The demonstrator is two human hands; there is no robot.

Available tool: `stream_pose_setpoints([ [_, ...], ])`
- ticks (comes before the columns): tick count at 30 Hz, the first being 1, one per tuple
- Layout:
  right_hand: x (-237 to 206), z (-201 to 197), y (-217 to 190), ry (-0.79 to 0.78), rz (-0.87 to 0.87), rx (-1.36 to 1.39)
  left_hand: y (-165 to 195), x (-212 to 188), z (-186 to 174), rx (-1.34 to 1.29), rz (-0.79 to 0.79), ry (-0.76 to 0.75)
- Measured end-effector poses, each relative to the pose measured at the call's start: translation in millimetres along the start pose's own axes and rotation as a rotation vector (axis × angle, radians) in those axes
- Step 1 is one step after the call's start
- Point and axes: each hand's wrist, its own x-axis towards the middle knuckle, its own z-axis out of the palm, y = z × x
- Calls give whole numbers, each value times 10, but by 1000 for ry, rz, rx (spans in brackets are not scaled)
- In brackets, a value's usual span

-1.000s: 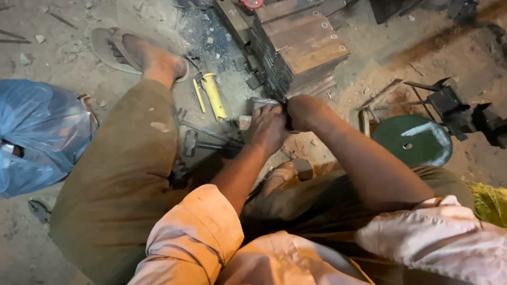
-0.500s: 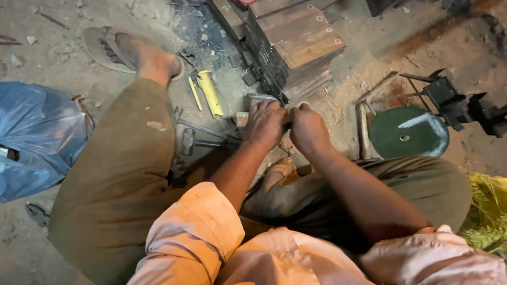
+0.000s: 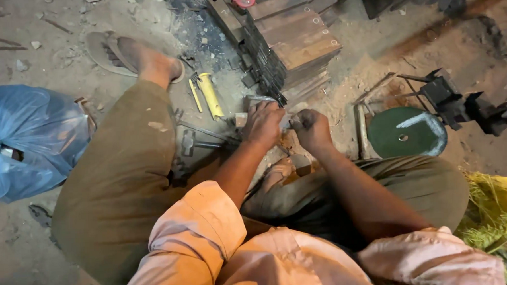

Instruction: The person sits on the floor in a workshop and uses a metal file to smooth the edges of rectangular metal bars. They hold each bar with one hand and file it with the other, then place the finished bar onto a stack of similar pieces.

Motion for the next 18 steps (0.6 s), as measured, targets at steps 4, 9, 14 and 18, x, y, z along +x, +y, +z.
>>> stream_pose_setpoints([
  [4,198,-195,28,-251,66,-36,-39,-6,40,-17,57,75],
  [9,590,-345,-87,-518,-199,-373,-66,-2,100,11,24,32],
  [14,930,-192,-304,-755,-88,-884,-97,23,127,48,-45,-52],
  [18,917,61,-426,-723,16,-1192,-105,28,134,56,22,-25],
])
